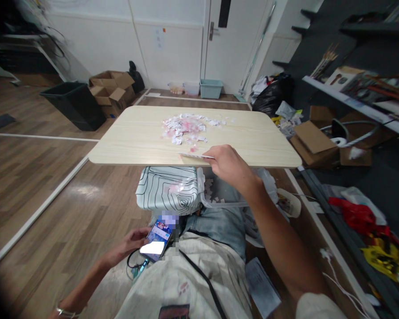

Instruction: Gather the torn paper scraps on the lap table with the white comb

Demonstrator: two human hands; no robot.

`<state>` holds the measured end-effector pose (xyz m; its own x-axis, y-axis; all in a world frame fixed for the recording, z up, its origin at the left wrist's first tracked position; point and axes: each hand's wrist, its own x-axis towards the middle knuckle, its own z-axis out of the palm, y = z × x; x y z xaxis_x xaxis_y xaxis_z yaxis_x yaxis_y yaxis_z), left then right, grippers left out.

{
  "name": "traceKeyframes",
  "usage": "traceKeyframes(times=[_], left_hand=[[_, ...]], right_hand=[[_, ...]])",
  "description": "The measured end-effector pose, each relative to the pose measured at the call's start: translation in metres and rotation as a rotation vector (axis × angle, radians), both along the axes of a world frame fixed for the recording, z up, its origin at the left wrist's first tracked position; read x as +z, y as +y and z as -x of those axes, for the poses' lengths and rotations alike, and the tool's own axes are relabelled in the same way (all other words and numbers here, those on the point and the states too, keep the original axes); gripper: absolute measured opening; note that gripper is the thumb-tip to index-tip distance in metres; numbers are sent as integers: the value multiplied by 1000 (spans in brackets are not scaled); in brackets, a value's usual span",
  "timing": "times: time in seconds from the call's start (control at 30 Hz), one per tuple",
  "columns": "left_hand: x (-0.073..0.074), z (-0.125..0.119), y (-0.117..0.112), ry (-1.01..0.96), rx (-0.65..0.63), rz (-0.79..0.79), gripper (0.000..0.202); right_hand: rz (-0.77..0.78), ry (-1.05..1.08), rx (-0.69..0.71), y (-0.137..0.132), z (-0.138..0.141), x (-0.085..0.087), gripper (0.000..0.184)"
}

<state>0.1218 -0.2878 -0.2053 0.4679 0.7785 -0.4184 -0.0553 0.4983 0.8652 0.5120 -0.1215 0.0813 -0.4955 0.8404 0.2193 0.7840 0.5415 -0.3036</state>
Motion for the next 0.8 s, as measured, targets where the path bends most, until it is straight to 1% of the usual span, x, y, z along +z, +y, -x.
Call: traceKeyframes(times=[0.1, 0.3, 0.53, 0.67, 0.73, 0.8], left_hand=[[5, -5, 2, 50, -6, -29, 62], [11, -11, 3, 69, 10, -32, 70], [30, -18, 4, 90, -7, -38, 74], [38, -20, 3, 98, 18, -26, 74], [40, -20, 3, 112, 30, -14, 74], [38, -20, 3, 126, 38, -8, 74]], right_hand=[[7, 2, -8, 1, -1, 0, 33], [47, 26, -16, 3, -2, 2, 31], [67, 47, -27, 2, -2, 4, 29], [73, 50, -27, 2, -2, 4, 28], [78, 45, -26, 2, -1, 4, 28], [81, 38, -28, 3, -2, 4, 28]])
